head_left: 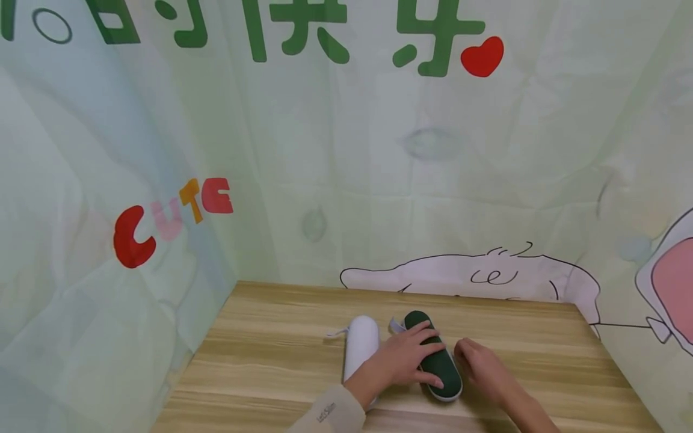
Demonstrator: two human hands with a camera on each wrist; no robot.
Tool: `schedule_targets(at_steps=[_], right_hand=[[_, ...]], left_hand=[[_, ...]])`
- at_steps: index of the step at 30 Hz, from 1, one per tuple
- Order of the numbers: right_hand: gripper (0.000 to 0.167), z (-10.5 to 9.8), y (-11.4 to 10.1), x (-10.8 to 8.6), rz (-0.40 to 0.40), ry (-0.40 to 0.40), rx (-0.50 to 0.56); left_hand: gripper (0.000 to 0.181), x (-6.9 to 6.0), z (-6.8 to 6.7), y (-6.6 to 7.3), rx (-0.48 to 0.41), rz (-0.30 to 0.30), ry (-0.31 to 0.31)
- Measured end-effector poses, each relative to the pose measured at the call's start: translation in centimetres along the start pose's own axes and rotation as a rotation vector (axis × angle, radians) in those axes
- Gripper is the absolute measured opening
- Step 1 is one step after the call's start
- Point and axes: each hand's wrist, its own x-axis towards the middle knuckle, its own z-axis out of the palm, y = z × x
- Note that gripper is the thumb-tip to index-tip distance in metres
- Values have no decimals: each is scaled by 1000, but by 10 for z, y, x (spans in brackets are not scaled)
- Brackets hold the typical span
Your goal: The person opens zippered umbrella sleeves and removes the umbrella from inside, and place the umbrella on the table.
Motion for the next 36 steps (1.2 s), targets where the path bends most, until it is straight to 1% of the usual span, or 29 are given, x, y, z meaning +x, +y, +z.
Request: schedule_targets(at_steps=[5, 9, 11, 18, 23, 29, 36], right_hand=[[30, -2, -3, 0, 24, -32, 27], [30, -4, -3, -1, 24, -30, 38], [31, -5, -4, -2, 21, -28, 43], [31, -9, -5, -5, 42, -65, 73], [32, -10, -6, -6, 21, -64, 70], [30, -12, -5, -7, 54, -94, 93], [32, -11, -4, -10, 58, -79, 105]], left_hand=[[80, -4, 1, -1, -21, -7, 30], [80, -4, 2, -2, -31, -8, 40], [80, -4, 2, -1, -32, -10, 41], [80, -2, 6, 0, -14, -32, 28], [79, -1, 8, -1, -23, -35, 33], [80, -2, 9, -2, -39, -39, 38], [79, -1, 9, -2, -40, -31, 41]])
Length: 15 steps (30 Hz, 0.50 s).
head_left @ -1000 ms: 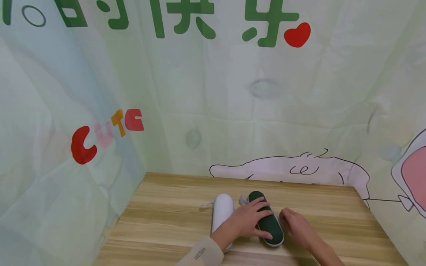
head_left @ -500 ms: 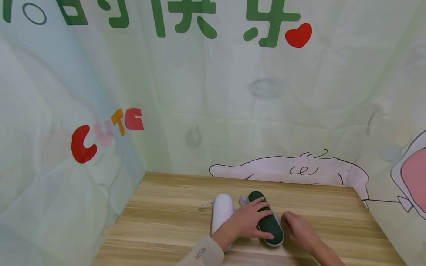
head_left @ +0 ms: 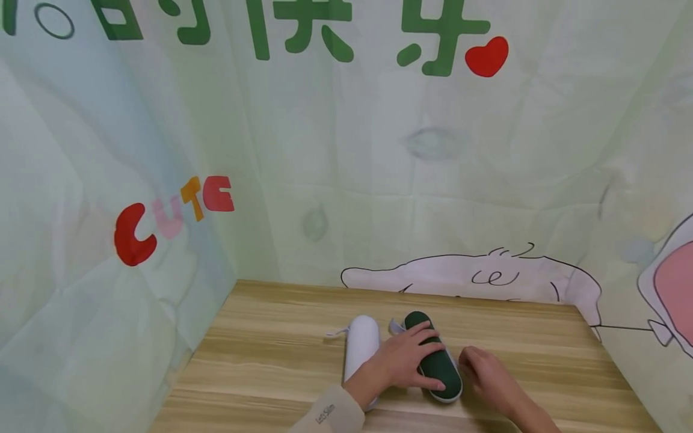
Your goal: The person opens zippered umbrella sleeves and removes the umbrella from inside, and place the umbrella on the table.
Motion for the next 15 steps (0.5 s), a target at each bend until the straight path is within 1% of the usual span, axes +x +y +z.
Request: schedule_targets(at_steps=[6, 15], right_hand=[[35, 0, 0, -3, -72, 50, -18], [31, 0, -2, -6, -51, 14, -45]], left_hand=[[79, 0, 0, 0, -5, -7, -10], [80, 0, 1, -1, -9, -3, -7]])
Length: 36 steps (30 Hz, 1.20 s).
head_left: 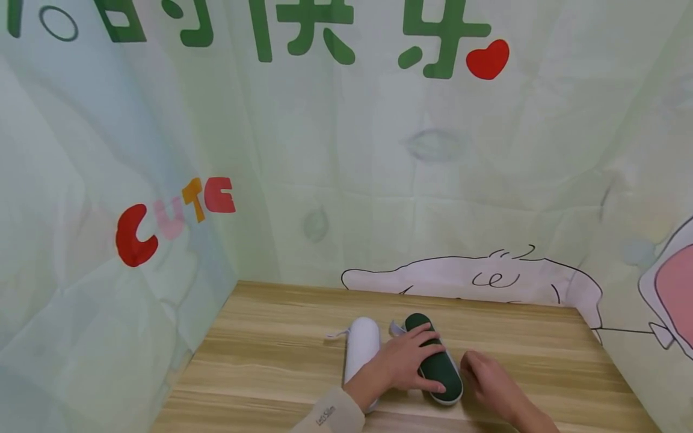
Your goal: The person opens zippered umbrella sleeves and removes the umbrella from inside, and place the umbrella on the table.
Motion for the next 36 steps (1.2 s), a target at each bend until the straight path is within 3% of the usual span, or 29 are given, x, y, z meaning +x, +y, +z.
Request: schedule_targets(at_steps=[11, 18, 30, 36], right_hand=[[26, -1, -1, 0, 15, -68, 11], [24, 0, 0, -3, 34, -112, 80], [34, -3, -3, -2, -7, -74, 56], [39, -4, -3, -2, -69, -27, 44]], left_hand=[[80, -1, 0, 1, 1, -5, -10], [80, -1, 1, 2, -2, 1, -13], [79, -1, -2, 3, -13, -3, -3], [78, -3, -4, 4, -29, -23, -8]])
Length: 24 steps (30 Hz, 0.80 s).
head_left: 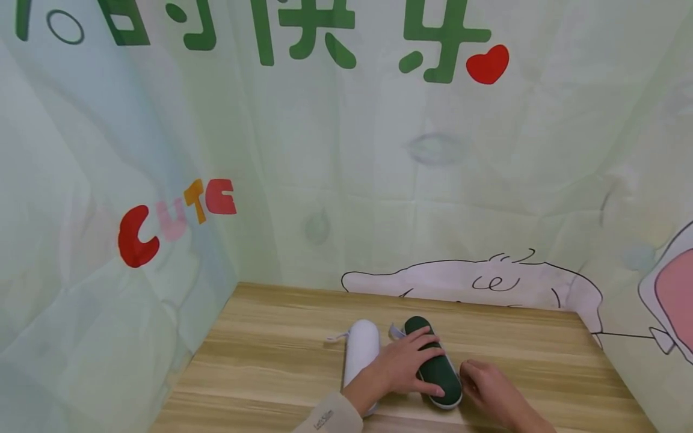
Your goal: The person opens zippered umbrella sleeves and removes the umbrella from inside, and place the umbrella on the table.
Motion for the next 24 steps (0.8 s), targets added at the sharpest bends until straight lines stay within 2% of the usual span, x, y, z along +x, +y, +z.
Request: schedule_targets(at_steps=[5, 15, 24], right_hand=[[42, 0, 0, -1, -40, 29, -16], [41, -1, -4, -1, -38, 30, -26], [38, -3, -3, -2, 32, -48, -31]], left_hand=[[78, 0, 2, -1, -9, 7, 9], [78, -1, 1, -2, -25, 11, 15], [78, -1, 4, -4, -22, 17, 19]])
